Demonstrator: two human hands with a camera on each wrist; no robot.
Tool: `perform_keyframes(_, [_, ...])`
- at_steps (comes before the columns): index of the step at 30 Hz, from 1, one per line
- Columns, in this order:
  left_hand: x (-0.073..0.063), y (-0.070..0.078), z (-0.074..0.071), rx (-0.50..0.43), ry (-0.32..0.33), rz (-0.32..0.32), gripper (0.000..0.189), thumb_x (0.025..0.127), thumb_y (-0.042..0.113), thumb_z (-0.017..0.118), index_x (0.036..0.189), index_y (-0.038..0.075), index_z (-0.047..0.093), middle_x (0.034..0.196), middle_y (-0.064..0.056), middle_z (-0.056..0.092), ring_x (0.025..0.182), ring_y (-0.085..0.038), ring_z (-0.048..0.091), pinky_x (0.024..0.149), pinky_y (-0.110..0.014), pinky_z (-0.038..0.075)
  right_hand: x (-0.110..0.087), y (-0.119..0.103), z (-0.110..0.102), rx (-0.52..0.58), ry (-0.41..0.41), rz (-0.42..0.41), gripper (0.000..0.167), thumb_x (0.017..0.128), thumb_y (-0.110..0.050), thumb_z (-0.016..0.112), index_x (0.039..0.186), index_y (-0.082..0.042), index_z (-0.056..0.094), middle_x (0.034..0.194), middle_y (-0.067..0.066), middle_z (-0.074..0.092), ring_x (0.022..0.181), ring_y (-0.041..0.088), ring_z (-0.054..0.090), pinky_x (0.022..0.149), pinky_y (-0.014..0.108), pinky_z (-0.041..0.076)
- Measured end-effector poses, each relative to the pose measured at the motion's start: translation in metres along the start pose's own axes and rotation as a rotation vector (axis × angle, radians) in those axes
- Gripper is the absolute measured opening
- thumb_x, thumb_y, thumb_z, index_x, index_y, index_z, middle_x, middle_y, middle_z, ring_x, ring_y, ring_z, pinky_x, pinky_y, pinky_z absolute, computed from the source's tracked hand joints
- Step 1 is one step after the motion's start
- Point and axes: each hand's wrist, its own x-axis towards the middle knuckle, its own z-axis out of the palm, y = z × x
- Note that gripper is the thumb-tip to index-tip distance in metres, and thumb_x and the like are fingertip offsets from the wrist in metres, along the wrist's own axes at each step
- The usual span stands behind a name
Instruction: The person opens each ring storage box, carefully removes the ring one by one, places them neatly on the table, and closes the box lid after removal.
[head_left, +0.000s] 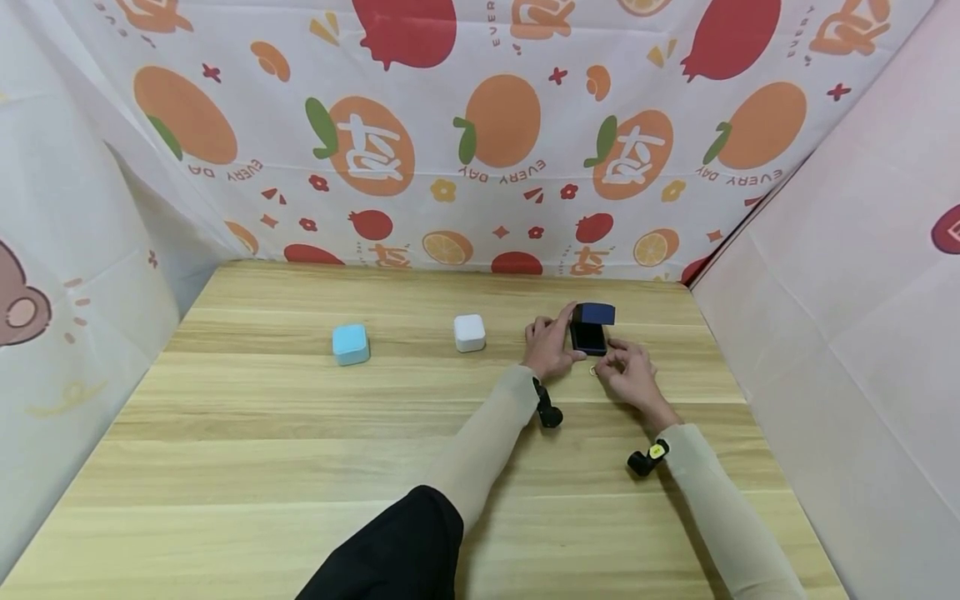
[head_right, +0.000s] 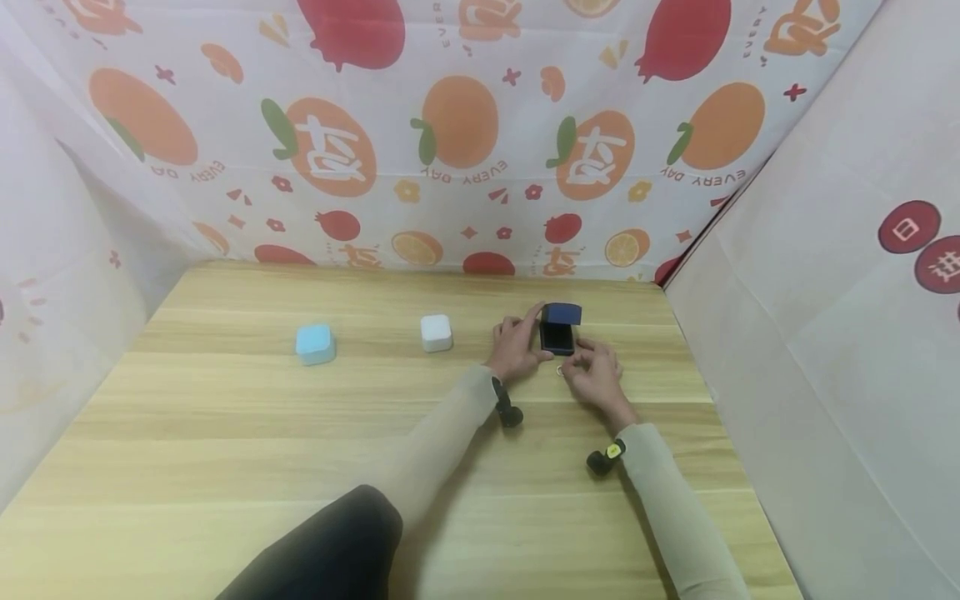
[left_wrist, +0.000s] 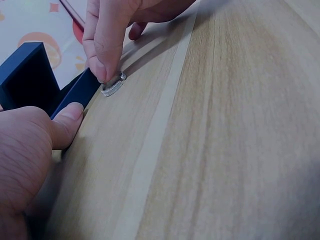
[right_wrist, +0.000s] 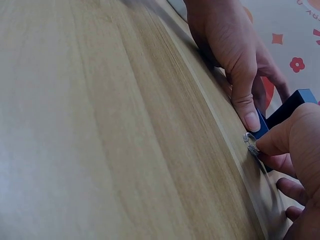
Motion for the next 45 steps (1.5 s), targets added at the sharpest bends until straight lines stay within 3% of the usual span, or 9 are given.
perform_keyframes(8, [-0.004,0.001,-0.003,-0.019,0.006,0.011,0.097,0.089,0.037,0.078,0.163,0.031,0.016,0.149,0.000,0.059,0.133,-0.029,0.044,0.118,-0.048,0.023,0.000,0.000,-0.001,0.002,0.003,-0.011,0.013,0.091,-0.012,0.068,0.082,-0.007,0.074,0.149,0.024,0.052,0.146,0.049,0.027,0.109,0.070,0.008])
perform_keyframes(19, [0.001,-0.006,0.000,-0.031,0.000,0.038,0.098,0.088,0.039,0.079,0.163,0.030,0.017,0.150,0.000,0.058,0.134,-0.029,0.043,0.116,-0.049,0.023,-0.001,-0.003,-0.004,0.016,-0.012,0.003,0.013,0.093,-0.014,0.068,0.085,-0.005,0.074,0.151,0.024,0.050,0.145,0.048,0.028,0.109,0.073,0.006])
perform_keyframes(25, [0.001,-0.007,0.000,-0.031,-0.001,0.026,0.101,0.086,0.038,0.081,0.163,0.028,0.016,0.149,-0.002,0.059,0.135,-0.029,0.043,0.117,-0.049,0.023,0.000,-0.003,-0.007,0.051,-0.020,-0.017,0.012,0.092,-0.012,0.070,0.087,-0.003,0.074,0.149,0.029,0.051,0.143,0.051,0.031,0.111,0.077,0.000])
perform_keyframes(28, [0.002,-0.007,0.001,-0.042,0.002,0.017,0.105,0.085,0.038,0.082,0.163,0.027,0.014,0.147,-0.003,0.061,0.135,-0.029,0.044,0.116,-0.049,0.023,0.002,-0.003,-0.009,0.077,-0.038,-0.018,0.012,0.093,-0.010,0.069,0.090,0.001,0.074,0.149,0.032,0.049,0.143,0.052,0.033,0.116,0.075,0.005])
perform_keyframes(32, [0.003,-0.009,0.003,-0.045,0.011,0.017,0.107,0.084,0.039,0.083,0.163,0.025,0.013,0.150,-0.003,0.058,0.135,-0.029,0.045,0.116,-0.048,0.025,0.003,-0.003,-0.012,0.104,-0.066,0.016,0.014,0.095,-0.009,0.067,0.095,0.004,0.072,0.151,0.032,0.046,0.145,0.051,0.033,0.120,0.068,0.021])
perform_keyframes(37, [0.002,-0.011,0.003,-0.031,0.014,0.029,0.104,0.082,0.041,0.083,0.162,0.024,0.020,0.154,-0.005,0.053,0.135,-0.031,0.046,0.118,-0.049,0.026,0.002,-0.004,-0.015,0.160,-0.096,0.050,0.016,0.097,-0.009,0.065,0.100,0.005,0.070,0.153,0.029,0.045,0.147,0.049,0.032,0.121,0.063,0.025])
perform_keyframes(45, [-0.003,-0.010,-0.004,-0.021,-0.030,0.030,0.097,0.082,0.042,0.081,0.161,0.024,0.026,0.158,-0.008,0.048,0.142,-0.031,0.041,0.121,-0.048,0.023,0.002,-0.005,-0.020,0.194,-0.089,0.060,0.019,0.100,-0.012,0.062,0.106,0.006,0.066,0.151,0.027,0.049,0.140,0.045,0.047,0.113,0.055,0.041])
